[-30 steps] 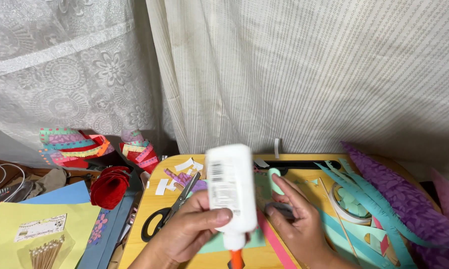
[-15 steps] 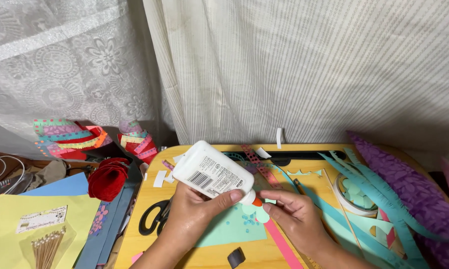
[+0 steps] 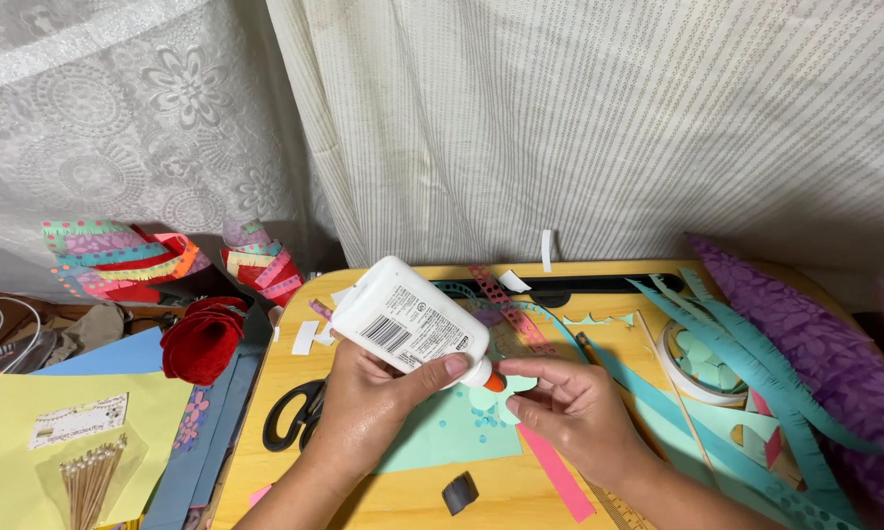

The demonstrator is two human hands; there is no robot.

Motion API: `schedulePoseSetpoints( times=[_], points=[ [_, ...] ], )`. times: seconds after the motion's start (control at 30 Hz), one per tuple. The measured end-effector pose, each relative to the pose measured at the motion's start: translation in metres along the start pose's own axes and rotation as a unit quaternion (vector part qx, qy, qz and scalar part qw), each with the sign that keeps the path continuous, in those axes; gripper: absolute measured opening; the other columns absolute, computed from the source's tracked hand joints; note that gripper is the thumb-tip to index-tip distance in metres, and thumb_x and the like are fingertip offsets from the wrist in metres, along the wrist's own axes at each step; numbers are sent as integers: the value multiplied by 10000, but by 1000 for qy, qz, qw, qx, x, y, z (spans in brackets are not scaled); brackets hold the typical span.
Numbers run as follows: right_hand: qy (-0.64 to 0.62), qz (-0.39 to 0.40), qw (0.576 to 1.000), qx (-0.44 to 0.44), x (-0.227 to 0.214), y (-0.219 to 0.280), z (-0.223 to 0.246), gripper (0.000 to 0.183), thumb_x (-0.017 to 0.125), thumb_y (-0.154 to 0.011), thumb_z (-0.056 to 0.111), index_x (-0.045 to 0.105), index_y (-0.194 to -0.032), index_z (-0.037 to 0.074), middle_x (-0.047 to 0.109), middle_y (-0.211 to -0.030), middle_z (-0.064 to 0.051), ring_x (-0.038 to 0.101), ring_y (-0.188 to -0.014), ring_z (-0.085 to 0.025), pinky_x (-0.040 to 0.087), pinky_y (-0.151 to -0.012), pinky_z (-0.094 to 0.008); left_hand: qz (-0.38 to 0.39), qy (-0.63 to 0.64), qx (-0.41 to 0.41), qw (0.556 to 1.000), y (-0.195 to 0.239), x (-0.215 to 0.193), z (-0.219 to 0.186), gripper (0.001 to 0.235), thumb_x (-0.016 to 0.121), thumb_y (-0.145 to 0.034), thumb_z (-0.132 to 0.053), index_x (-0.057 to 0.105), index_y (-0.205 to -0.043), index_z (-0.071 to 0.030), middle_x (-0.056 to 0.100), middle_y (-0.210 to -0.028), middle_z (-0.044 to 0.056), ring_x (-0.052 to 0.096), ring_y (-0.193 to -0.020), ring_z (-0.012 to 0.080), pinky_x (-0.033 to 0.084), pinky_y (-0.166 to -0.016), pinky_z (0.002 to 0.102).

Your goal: Gluing a paper flower to a wooden stick and wrapping a pink paper strip around the base to create a decorative item.

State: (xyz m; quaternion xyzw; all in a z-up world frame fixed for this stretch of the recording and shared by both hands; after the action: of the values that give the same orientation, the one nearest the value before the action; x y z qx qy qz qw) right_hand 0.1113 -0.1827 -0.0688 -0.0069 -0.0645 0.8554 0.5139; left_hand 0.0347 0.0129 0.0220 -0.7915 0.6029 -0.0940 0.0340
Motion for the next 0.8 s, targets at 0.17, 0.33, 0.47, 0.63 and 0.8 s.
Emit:
schedulePoseSetpoints(
  times=[0.17, 0.33, 0.47, 0.63, 0.8],
  points=[
    [-14, 10, 1000, -14, 3, 1, 0, 404, 763, -810, -86, 772, -1209, -24, 852, -1065, -133, 752, -828, -161, 622, -744, -310, -13, 0, -4, 1000, -1, -2, 6, 193, 875, -727, -68, 804, -897, -11, 854, -890, 104, 760, -780, 157, 613, -720, 298],
    [-15, 12, 1000, -18, 4, 1, 2, 404, 759, -812, -92, 771, -1211, -33, 847, -1016, -133, 746, -810, -161, 614, -735, -301, -14, 5, -4, 1000, -1, -1, 4, 210, 872, -728, -64, 798, -916, -7, 853, -904, 107, 760, -793, 159, 617, -734, 300],
    [-12, 14, 1000, -18, 4, 1, 0, 411, 756, -813, -92, 767, -1218, -27, 851, -1029, -136, 753, -829, -158, 616, -746, -299, -16, 1, -5, 1000, -1, -1, 6, 202, 879, -722, -66, 797, -898, -11, 847, -888, 101, 755, -787, 158, 617, -735, 304],
    [-8, 6, 1000, -22, 3, 1, -2, 419, 773, -801, -84, 765, -1214, -19, 852, -1087, -134, 769, -862, -152, 637, -769, -295, -15, 4, 1, 1000, -1, -1, 6, 207, 879, -722, -59, 787, -901, -9, 843, -891, 103, 755, -787, 163, 622, -729, 305],
    [-12, 11, 999, -30, 3, 0, -5, 415, 771, -803, -85, 761, -1213, -23, 849, -1086, -141, 766, -857, -148, 633, -772, -290, -7, 1, 15, 1000, -1, -1, 4, 197, 875, -728, -70, 794, -898, -12, 845, -885, 102, 760, -784, 160, 624, -728, 302]
  ],
)
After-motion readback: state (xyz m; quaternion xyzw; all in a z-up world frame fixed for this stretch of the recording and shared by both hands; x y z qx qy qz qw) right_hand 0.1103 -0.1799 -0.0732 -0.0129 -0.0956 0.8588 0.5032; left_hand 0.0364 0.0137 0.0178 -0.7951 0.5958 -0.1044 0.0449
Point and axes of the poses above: each hand's wrist, its own y-axis away from the middle knuckle, its own x-axis out of the palm, z = x × y, the point moved 4 cm from there along -y, towards the middle knuckle
